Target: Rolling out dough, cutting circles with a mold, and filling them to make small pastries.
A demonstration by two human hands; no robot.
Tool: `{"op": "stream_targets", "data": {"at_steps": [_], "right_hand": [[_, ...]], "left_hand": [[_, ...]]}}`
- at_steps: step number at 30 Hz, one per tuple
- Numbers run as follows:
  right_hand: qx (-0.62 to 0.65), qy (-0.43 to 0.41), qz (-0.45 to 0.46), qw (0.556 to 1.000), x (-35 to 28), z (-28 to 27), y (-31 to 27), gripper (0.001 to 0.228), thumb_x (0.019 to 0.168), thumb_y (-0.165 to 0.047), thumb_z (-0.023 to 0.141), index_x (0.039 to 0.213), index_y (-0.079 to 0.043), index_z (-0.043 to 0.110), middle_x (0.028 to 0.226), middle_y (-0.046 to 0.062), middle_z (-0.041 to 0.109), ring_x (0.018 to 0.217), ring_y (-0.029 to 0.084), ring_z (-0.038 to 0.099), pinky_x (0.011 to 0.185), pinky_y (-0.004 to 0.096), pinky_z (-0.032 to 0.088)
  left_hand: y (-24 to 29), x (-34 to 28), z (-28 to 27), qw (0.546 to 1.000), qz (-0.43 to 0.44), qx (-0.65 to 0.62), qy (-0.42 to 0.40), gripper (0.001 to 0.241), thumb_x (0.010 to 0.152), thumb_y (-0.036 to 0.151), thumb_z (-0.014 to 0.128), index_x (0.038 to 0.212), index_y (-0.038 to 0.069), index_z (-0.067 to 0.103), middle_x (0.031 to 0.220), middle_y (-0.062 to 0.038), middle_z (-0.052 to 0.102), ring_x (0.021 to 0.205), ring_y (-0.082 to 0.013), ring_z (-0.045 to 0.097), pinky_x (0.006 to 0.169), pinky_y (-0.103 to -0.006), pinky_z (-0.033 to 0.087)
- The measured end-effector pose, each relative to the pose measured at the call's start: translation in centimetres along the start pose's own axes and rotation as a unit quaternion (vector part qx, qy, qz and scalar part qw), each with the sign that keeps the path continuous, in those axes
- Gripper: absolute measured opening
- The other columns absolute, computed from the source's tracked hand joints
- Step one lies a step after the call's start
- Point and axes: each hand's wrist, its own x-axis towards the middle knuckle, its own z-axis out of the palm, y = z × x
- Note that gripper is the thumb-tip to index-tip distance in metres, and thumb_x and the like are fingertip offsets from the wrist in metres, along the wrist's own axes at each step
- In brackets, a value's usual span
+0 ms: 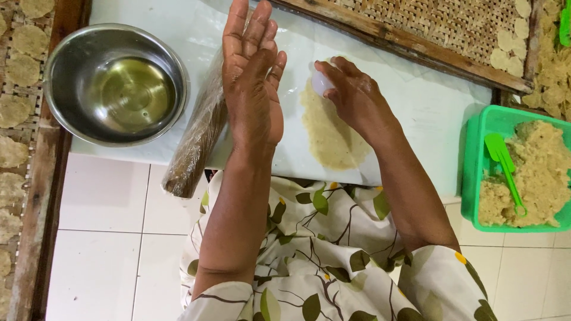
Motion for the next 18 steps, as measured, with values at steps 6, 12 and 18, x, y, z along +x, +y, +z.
{"op": "stream_targets", "data": {"at_steps": [6, 12, 18], "right_hand": [[0.035, 0.071, -0.096, 0.992, 0.1, 0.8, 2.2, 0.047, 0.102, -0.028, 0.067, 0.147, -0.023, 0.055, 0.143, 0.020, 0.062, 0.111, 0.040, 0.070, 0.084, 0.049, 0.054], [0.083, 0.112, -0.135, 0.981, -1.3, -5.0, 3.2, 0.060, 0.090, 0.019, 0.070, 0.142, -0.004, 0.054, 0.135, 0.016, 0.061, 0.102, 0.029, 0.062, 0.075, 0.036, 0.050], [0.078, 0.074, -0.010, 0.994, -4.0, -3.4, 3.9, 0.056, 0.090, 0.008, 0.073, 0.141, -0.010, 0.060, 0.143, 0.015, 0.059, 0.116, 0.033, 0.065, 0.091, 0.040, 0.053]], "left_hand": [[1.0, 0.1, 1.3, 0.999, -0.024, 0.010, 0.020, 0.072, 0.098, 0.013, 0.069, 0.162, 0.015, 0.038, 0.167, -0.018, 0.042, 0.154, -0.0294, 0.040, 0.119, -0.0436, 0.035], [0.4, 0.0, -0.2, 1.000, 0.007, -0.007, -0.014, 0.061, 0.106, 0.000, 0.060, 0.162, 0.016, 0.042, 0.167, -0.013, 0.050, 0.160, -0.0325, 0.042, 0.123, -0.0483, 0.037], [1.1, 0.0, 0.2, 1.000, -0.008, 0.008, -0.003, 0.063, 0.103, -0.005, 0.055, 0.162, 0.014, 0.041, 0.168, -0.018, 0.047, 0.161, -0.0348, 0.040, 0.125, -0.0489, 0.035]]}}
